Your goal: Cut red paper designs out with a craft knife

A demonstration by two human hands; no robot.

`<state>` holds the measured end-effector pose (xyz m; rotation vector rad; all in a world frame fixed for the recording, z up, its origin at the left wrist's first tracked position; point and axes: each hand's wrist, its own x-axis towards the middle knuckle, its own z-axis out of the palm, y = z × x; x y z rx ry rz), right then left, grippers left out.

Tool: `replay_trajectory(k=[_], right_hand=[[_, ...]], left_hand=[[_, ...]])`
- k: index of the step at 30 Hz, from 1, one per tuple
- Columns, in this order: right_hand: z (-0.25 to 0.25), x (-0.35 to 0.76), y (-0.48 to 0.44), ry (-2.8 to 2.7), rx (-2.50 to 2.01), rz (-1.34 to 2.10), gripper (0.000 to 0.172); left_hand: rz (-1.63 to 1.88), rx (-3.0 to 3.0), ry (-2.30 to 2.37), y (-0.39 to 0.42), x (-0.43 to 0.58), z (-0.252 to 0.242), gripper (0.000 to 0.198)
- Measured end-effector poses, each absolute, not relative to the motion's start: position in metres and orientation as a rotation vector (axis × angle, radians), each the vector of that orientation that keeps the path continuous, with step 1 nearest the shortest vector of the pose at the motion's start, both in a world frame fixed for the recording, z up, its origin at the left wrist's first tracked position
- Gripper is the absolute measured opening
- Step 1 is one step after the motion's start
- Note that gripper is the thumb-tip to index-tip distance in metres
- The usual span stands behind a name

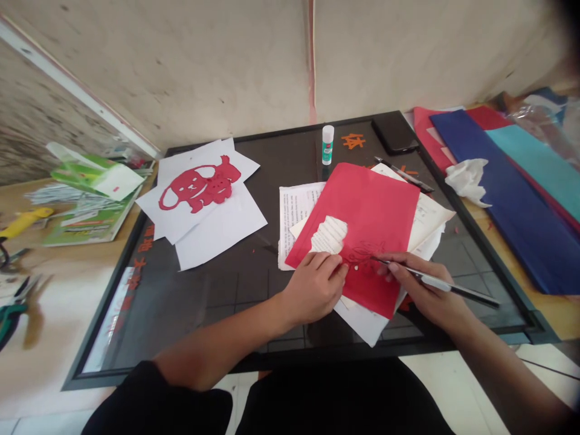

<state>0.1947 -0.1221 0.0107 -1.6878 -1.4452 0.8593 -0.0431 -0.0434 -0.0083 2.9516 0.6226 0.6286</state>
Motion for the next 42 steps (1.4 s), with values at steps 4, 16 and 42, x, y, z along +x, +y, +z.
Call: replay_trajectory(k=[4,16,42], right_hand=[[0.017,0.204,-0.103,-1.633,-1.584,0.853,0.025],[0.010,0.208,-0.073,-1.593,-1.493,1.130,0.024],[0.011,0.192,-0.075,-1.684,-1.585,0.901,0.013]], left_hand=[[0.537,2.961,0.624,-0.043,-0.039,-0.009,0.041],[0.414,2.922,0.678,-0.042,-0.037,-0.009,0.045],[0.392,2.947,0.676,-0.043,-0.036,-0.008,0.043]])
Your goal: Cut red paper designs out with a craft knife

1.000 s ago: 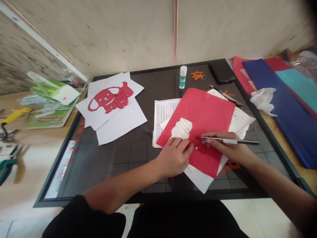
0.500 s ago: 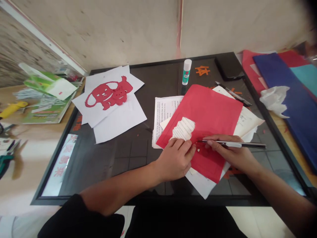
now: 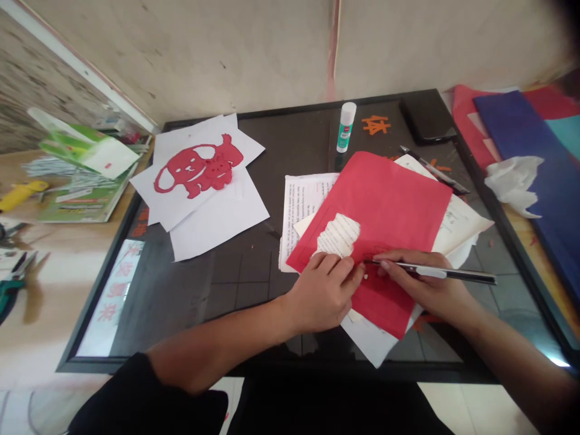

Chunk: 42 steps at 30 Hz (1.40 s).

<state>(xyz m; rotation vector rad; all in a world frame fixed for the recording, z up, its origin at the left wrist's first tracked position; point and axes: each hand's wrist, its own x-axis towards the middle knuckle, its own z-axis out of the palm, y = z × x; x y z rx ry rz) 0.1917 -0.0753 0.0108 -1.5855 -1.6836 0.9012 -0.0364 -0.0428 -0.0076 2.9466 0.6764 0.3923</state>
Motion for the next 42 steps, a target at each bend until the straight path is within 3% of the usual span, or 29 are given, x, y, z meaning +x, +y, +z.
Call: replay_trajectory(k=[9,28,33,42], right_hand=[[0.009,0.162,-0.101,-1.720,-1.654,0.618,0.010],[-0.002,0.169,-0.104,-1.845,-1.589,0.529,0.011],[-0.001,0.169,-0.102,-1.821,-1.571,0.572,0.010],[-0.002,0.172,-0.105,-1.400,-1.650,0.861,0.013]], left_hand=[[0.377,2.940,0.707,-0.043,-0.033,-0.007,0.048],[0.389,2.936,0.711,-0.045,-0.033,-0.009,0.047],[0.373,2.925,0.707,-0.045,-0.035,-0.009,0.047],[0.562,2.562,0.842,-0.029,-0.032,0.007,0.026]])
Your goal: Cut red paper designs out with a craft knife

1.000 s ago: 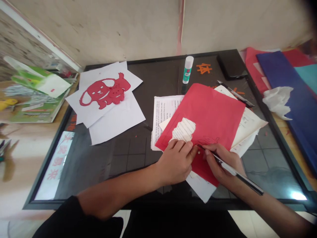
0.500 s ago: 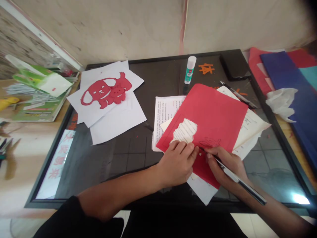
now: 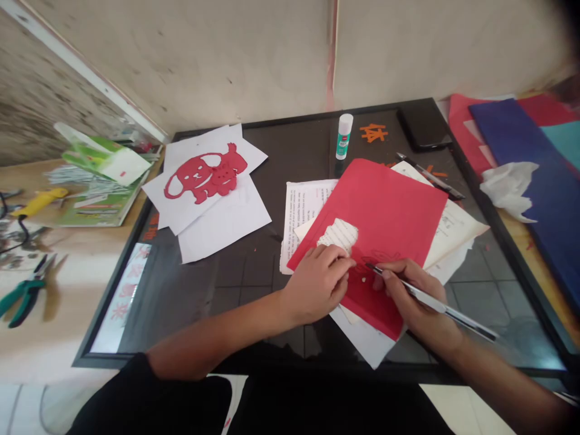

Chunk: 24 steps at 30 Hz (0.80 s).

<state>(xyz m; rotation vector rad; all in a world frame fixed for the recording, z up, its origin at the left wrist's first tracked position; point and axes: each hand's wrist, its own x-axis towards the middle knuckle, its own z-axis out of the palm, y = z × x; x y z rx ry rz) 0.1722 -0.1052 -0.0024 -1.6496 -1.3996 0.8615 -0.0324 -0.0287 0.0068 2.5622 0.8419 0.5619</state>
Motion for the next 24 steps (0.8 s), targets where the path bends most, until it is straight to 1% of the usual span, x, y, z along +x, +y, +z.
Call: replay_trajectory(k=[4,8,11,14,24], right_hand=[[0.000,0.170,-0.099,-1.197,-1.622,0.888,0.016],[0.003,0.169,-0.095,-1.101,-1.585,0.927,0.015],[0.001,0.170,-0.095,-1.072,-1.577,0.959,0.014],[-0.001,0.170,-0.096,-1.056,-1.578,0.973,0.014],[0.003,0.171,-0.096,-1.072,-1.608,0.996,0.013]], left_hand=[[0.438,2.712,0.823,-0.021,-0.021,0.009,0.026],[0.345,2.781,0.817,-0.019,-0.015,0.009,0.024],[0.356,2.754,0.796,-0.019,-0.014,0.010,0.020],[0.368,2.641,0.782,-0.018,-0.013,0.011,0.011],[0.358,2.475,0.818,-0.015,-0.010,0.009,0.008]])
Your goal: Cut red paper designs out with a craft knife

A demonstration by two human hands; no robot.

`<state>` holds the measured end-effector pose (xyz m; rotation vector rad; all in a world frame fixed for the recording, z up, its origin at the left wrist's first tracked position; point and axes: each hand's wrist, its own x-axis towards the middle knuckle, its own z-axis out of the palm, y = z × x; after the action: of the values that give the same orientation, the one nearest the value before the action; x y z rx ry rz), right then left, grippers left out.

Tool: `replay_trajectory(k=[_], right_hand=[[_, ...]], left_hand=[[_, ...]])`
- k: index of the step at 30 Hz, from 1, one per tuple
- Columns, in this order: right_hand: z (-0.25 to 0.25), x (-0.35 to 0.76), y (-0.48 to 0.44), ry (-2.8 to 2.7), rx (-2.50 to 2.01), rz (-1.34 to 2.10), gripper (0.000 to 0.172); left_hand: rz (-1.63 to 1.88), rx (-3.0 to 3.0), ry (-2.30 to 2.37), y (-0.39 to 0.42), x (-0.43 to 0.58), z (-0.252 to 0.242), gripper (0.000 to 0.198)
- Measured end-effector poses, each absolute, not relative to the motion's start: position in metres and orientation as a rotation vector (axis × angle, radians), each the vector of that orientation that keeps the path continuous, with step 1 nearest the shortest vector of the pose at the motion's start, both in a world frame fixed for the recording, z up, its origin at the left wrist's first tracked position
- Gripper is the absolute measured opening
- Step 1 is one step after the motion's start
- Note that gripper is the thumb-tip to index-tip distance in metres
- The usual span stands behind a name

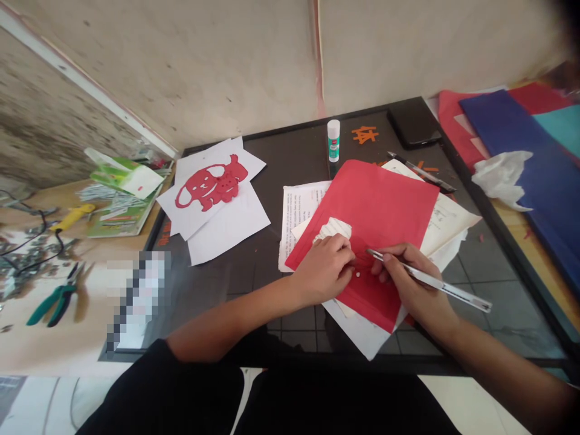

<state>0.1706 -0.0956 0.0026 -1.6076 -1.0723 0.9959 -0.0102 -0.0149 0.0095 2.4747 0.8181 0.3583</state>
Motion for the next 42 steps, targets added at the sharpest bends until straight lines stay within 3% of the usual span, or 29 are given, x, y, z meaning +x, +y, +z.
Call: replay_trajectory(k=[13,20,42], right_hand=[[0.003,0.171,-0.098,-1.416,-1.683,0.903,0.014],[0.002,0.173,-0.098,-1.382,-1.672,0.917,0.015],[0.007,0.172,-0.098,-1.340,-1.689,0.952,0.015]], left_hand=[[0.492,2.368,0.797,-0.011,-0.015,0.006,0.025],[0.484,2.378,0.855,-0.011,-0.009,0.003,0.008],[0.380,2.397,0.835,-0.011,-0.007,0.012,0.011]])
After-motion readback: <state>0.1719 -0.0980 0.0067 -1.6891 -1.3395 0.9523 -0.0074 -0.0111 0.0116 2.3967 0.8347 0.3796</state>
